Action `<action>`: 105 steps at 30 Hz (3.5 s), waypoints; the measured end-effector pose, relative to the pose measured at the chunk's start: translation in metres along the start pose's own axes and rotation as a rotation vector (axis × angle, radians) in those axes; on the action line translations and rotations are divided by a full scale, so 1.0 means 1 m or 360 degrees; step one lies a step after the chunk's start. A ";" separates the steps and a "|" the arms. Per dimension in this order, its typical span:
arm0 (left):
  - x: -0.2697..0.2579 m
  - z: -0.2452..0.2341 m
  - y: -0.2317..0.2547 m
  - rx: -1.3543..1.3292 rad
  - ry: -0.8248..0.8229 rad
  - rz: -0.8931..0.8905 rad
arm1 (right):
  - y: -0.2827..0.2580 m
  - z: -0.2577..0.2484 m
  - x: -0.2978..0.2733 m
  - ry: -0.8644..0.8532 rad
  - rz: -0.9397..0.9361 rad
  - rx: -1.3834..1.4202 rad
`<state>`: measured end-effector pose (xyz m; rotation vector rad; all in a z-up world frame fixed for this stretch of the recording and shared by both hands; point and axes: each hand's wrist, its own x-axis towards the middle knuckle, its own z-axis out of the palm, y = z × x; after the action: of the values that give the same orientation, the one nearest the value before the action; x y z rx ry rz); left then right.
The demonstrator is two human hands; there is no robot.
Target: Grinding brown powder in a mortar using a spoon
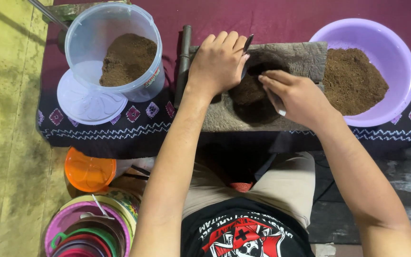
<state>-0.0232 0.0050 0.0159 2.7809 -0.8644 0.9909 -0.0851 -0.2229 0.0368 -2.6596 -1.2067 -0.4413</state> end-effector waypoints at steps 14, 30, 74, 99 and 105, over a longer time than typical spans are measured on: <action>0.001 0.004 0.000 0.0043 -0.0042 0.0023 | -0.028 -0.010 -0.045 -0.0068 0.0171 0.0077; 0.001 0.007 -0.002 0.0002 -0.0045 0.0032 | -0.025 0.020 -0.065 0.0729 0.0316 0.0418; 0.000 0.003 0.001 0.0025 0.0018 0.0012 | -0.072 0.000 -0.032 0.0293 0.0434 0.0047; -0.001 0.008 -0.001 0.0035 -0.0025 0.0023 | -0.041 -0.007 -0.052 0.0107 0.0495 0.0013; 0.000 0.002 0.000 0.0017 0.0000 0.0009 | -0.041 -0.009 -0.040 0.0017 0.0439 -0.0037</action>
<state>-0.0217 0.0046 0.0148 2.7887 -0.8704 0.9991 -0.1434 -0.2268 0.0329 -2.7828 -0.8178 -0.4241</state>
